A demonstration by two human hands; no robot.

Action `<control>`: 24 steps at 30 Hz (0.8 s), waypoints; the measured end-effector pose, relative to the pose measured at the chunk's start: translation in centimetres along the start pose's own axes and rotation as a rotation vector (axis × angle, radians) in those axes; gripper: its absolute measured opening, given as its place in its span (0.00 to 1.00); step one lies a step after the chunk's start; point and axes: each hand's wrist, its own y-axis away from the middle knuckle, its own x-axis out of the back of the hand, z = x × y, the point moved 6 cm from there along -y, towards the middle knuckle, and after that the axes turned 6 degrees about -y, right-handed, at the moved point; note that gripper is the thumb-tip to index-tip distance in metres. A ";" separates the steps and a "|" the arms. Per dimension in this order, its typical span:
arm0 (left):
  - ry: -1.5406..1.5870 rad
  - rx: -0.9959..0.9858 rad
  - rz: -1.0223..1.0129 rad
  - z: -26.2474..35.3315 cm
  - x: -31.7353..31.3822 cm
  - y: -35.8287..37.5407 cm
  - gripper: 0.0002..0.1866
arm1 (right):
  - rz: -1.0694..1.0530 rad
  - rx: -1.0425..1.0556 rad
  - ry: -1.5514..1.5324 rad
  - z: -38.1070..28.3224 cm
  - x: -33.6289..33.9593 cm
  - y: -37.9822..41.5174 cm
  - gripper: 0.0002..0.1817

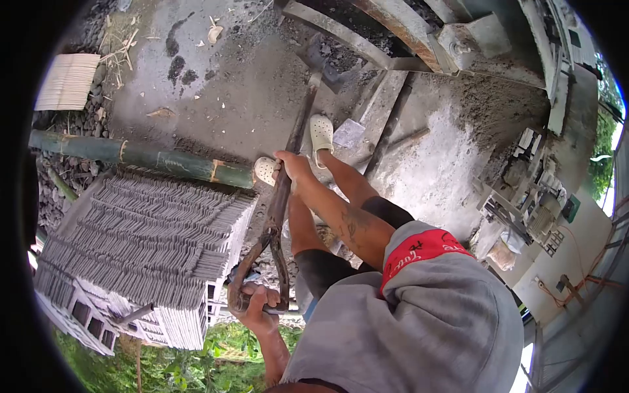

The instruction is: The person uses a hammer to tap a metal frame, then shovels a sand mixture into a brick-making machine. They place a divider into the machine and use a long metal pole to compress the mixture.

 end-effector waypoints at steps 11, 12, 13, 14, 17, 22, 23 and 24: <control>-0.255 -0.105 -0.125 -5.1 -12.4 -3.5 0.10 | -0.302 0.012 0.210 -12.2 2.4 -5.2 0.08; -0.226 0.002 -0.030 -5.0 -10.1 -3.4 0.09 | -0.181 -0.004 0.173 -7.9 4.7 -3.5 0.08; -0.089 0.024 0.005 -4.7 -8.2 -2.2 0.08 | -0.118 0.036 0.172 -7.7 2.8 -2.7 0.07; 0.026 0.048 -0.056 -2.7 -7.9 -0.5 0.09 | -0.056 0.095 0.176 -8.8 0.7 -2.3 0.07; 0.158 0.107 0.023 -2.9 -4.9 0.8 0.09 | -0.032 0.014 0.154 -6.0 1.1 -0.5 0.07; 0.085 0.150 -0.023 -12.2 -12.9 -11.1 0.09 | 0.057 0.154 0.370 -19.4 0.8 -12.3 0.07; 0.095 0.145 -0.032 -12.2 -12.9 -12.1 0.09 | 0.036 0.292 0.232 -18.2 0.0 -12.6 0.04; 0.110 0.119 -0.069 -11.9 -12.1 -12.7 0.09 | 0.021 0.267 0.165 -17.1 0.1 -12.6 0.04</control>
